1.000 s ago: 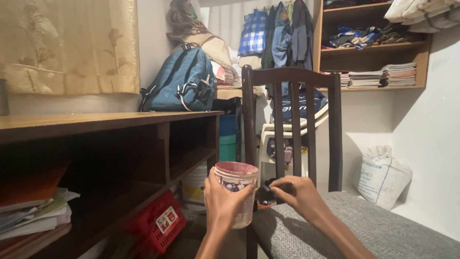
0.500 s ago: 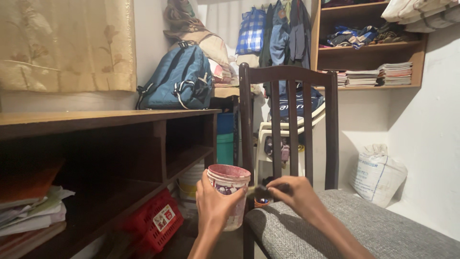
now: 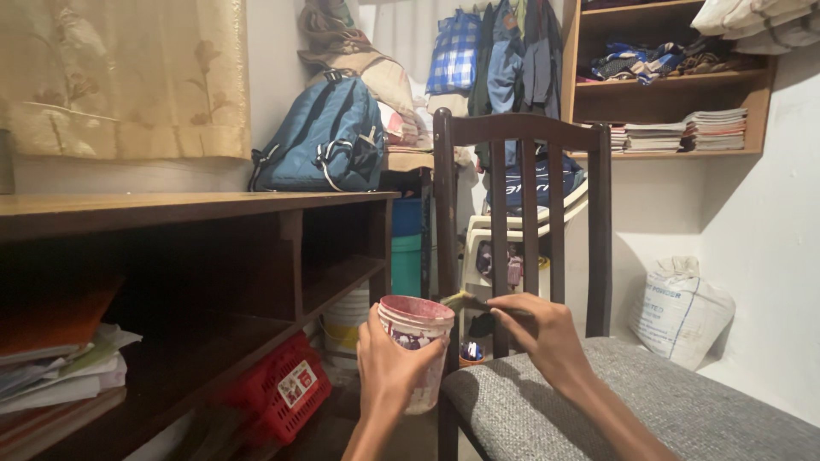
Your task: The person paints a wooden chair with a brush, applying a light-colored substance from a small container. They systematically cover the legs, backrest, and seat frame, occasionally dipping the brush to reload the substance.
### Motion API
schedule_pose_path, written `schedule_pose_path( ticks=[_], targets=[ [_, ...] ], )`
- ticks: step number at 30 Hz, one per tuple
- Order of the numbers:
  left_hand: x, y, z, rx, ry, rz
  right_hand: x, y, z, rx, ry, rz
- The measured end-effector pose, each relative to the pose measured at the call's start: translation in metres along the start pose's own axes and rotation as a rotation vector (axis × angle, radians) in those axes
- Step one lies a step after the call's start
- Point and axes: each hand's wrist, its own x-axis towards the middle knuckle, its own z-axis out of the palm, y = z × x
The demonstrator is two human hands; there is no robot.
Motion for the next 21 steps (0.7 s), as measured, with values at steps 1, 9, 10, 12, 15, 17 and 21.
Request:
schedule_pose_path(
  ticks=[1, 9, 10, 12, 15, 17, 21],
  targets=[
    [0.001, -0.002, 0.001, -0.013, 0.011, 0.016, 0.001, -0.001, 0.001, -0.02, -0.079, 0.049],
    [-0.011, -0.012, 0.012, -0.015, 0.01, 0.035, -0.001, 0.002, 0.015, -0.026, -0.401, -0.122],
    [-0.012, -0.013, 0.012, -0.022, 0.022, 0.052, 0.0, 0.002, 0.014, -0.032, -0.385, -0.1],
    [-0.008, -0.014, 0.012, -0.03, 0.044, 0.065, 0.002, 0.001, 0.013, -0.044, -0.352, -0.056],
    [0.0, -0.011, 0.009, -0.021, 0.053, 0.058, 0.012, -0.002, 0.006, -0.031, -0.16, -0.157],
    [0.005, -0.01, 0.004, 0.011, 0.029, 0.05, 0.021, -0.005, 0.006, -0.052, -0.138, -0.082],
    [0.01, -0.006, -0.001, -0.035, 0.038, 0.073, 0.039, -0.014, -0.003, -0.073, -0.035, -0.132]
  ],
)
